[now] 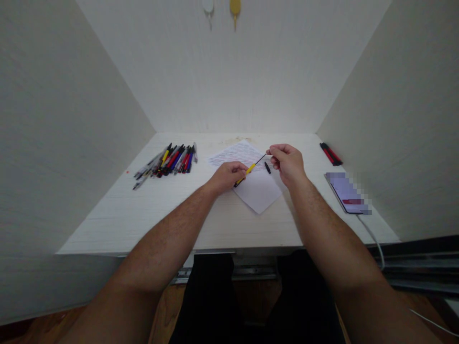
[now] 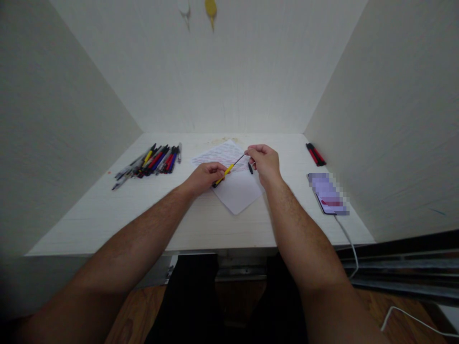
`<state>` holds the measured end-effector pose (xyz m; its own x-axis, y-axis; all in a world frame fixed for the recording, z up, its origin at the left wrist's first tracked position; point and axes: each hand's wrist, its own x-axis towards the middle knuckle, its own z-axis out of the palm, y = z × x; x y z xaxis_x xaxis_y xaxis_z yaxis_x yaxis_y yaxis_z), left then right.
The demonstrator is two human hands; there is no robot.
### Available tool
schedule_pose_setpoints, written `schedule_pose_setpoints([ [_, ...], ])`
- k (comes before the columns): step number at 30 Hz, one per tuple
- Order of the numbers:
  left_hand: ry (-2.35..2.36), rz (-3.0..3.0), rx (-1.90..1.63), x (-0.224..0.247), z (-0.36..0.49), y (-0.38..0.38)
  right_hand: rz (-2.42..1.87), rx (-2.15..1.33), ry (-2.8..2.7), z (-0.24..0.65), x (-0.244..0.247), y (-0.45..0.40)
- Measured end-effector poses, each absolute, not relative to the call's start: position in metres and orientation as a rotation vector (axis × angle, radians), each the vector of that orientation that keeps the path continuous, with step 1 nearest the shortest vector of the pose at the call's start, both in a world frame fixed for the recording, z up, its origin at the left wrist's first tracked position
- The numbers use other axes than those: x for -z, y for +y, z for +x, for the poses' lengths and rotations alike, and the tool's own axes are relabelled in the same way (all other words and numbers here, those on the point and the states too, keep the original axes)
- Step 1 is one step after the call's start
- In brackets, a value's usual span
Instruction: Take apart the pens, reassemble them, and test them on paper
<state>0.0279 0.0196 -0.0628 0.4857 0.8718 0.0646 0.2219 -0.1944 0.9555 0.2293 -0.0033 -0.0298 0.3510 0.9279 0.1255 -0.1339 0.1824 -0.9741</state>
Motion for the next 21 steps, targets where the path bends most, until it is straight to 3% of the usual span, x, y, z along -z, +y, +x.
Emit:
schedule_pose_setpoints([
  [21,0.904,1.708,-0.790,0.0675,0.0270,0.0229,-1.101,-1.060,-1.032,0.2269,0.0327,-0.0059],
])
